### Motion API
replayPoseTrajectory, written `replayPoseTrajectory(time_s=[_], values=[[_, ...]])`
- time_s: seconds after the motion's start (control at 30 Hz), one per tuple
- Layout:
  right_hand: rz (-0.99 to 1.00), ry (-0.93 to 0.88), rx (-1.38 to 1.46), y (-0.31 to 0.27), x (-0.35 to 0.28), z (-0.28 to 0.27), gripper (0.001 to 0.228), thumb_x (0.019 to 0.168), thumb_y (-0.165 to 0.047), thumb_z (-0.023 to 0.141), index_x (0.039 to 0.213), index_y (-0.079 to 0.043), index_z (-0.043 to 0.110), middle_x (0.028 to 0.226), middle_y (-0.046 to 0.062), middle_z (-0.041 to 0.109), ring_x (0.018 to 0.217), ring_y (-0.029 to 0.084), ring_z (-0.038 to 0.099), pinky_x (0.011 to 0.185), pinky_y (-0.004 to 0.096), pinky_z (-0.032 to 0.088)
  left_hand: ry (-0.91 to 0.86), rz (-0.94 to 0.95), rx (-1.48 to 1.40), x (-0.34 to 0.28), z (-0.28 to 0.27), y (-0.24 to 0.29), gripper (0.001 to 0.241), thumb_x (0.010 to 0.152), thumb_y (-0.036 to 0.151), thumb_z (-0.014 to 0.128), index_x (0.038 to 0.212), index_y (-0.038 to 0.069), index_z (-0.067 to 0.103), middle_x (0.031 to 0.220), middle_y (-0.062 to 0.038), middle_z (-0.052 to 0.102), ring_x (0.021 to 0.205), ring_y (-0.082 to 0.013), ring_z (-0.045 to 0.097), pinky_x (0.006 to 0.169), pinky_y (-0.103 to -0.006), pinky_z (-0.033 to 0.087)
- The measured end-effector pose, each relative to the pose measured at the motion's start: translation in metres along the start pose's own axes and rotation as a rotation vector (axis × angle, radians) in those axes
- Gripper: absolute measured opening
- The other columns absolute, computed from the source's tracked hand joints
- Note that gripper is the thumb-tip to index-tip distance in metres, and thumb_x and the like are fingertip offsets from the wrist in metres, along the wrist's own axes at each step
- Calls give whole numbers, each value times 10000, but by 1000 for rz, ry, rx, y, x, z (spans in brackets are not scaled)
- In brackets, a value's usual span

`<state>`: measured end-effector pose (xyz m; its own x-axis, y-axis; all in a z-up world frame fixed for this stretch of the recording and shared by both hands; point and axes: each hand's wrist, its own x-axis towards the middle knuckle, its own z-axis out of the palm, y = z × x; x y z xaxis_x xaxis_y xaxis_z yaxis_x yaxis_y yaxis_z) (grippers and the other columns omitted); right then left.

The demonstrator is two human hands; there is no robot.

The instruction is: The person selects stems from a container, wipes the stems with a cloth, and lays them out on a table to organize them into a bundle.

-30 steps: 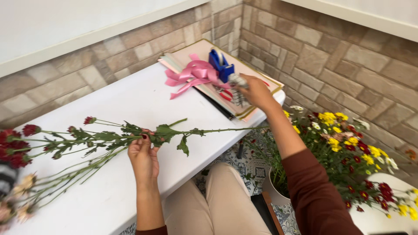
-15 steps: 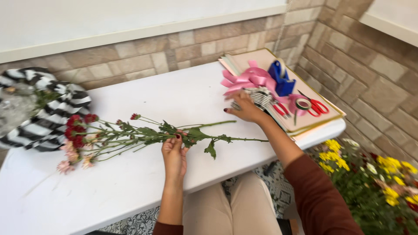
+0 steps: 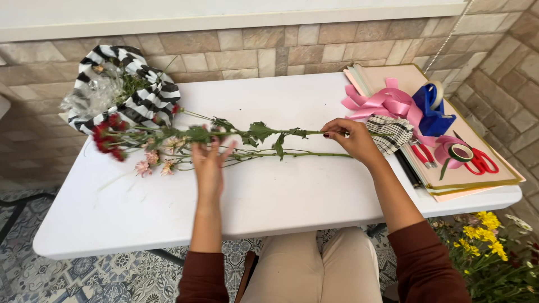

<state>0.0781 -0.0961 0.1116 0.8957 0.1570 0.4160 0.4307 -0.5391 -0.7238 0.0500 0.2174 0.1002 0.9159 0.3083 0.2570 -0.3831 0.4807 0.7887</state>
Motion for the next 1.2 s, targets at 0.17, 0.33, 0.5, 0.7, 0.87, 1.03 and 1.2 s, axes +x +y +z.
replayPoseTrajectory(time_s=[0.17,0.33,0.5,0.7,0.87,1.03,1.2], values=[[-81,138,-3,26,-6,20,169,736,-61,740,863,-167,702,721,-23,656,636,87,543,628,191,436,57,51,-5,17,-68,21,252,900,154,547,1122,114,437,1149,-77,528,1035,-258,579,908,-508,496],[-207,177,0,8,-26,29,173,753,19,699,853,-122,702,752,24,656,673,152,580,654,251,464,86,0,52,6,-109,35,301,924,231,517,1177,99,420,1168,-84,519,1034,-262,578,898,-502,501],[-243,147,-88,2,-49,35,195,727,66,672,833,-96,698,772,46,660,710,197,611,664,286,499,178,4,280,-9,-130,36,310,902,81,522,1192,49,418,1110,-99,503,1002,-285,572,899,-489,487],[-175,22,-118,4,-56,34,163,737,41,656,837,-83,689,780,78,661,762,240,626,717,338,503,304,3,437,5,-182,-11,441,901,38,570,1274,44,335,1091,-116,481,958,-235,552,864,-399,512],[-169,-27,-270,15,-49,43,141,753,21,639,848,-80,665,798,90,656,808,267,628,766,369,501,423,68,516,13,-182,-21,608,819,-52,640,1265,62,242,1158,-161,453,937,-229,567,835,-357,536],[-152,-16,-321,29,-36,47,141,762,7,635,860,-92,654,813,86,648,825,267,620,778,370,493,393,20,545,43,-202,-34,662,789,-55,657,1257,78,208,1180,-156,448,933,-223,586,827,-347,546],[-193,-6,-394,40,-19,50,139,762,-7,639,857,-109,644,805,65,635,818,240,618,771,348,493,326,-117,634,59,-176,-15,701,828,-25,610,1333,5,125,1221,-209,408,1078,-257,509,908,-410,450]])
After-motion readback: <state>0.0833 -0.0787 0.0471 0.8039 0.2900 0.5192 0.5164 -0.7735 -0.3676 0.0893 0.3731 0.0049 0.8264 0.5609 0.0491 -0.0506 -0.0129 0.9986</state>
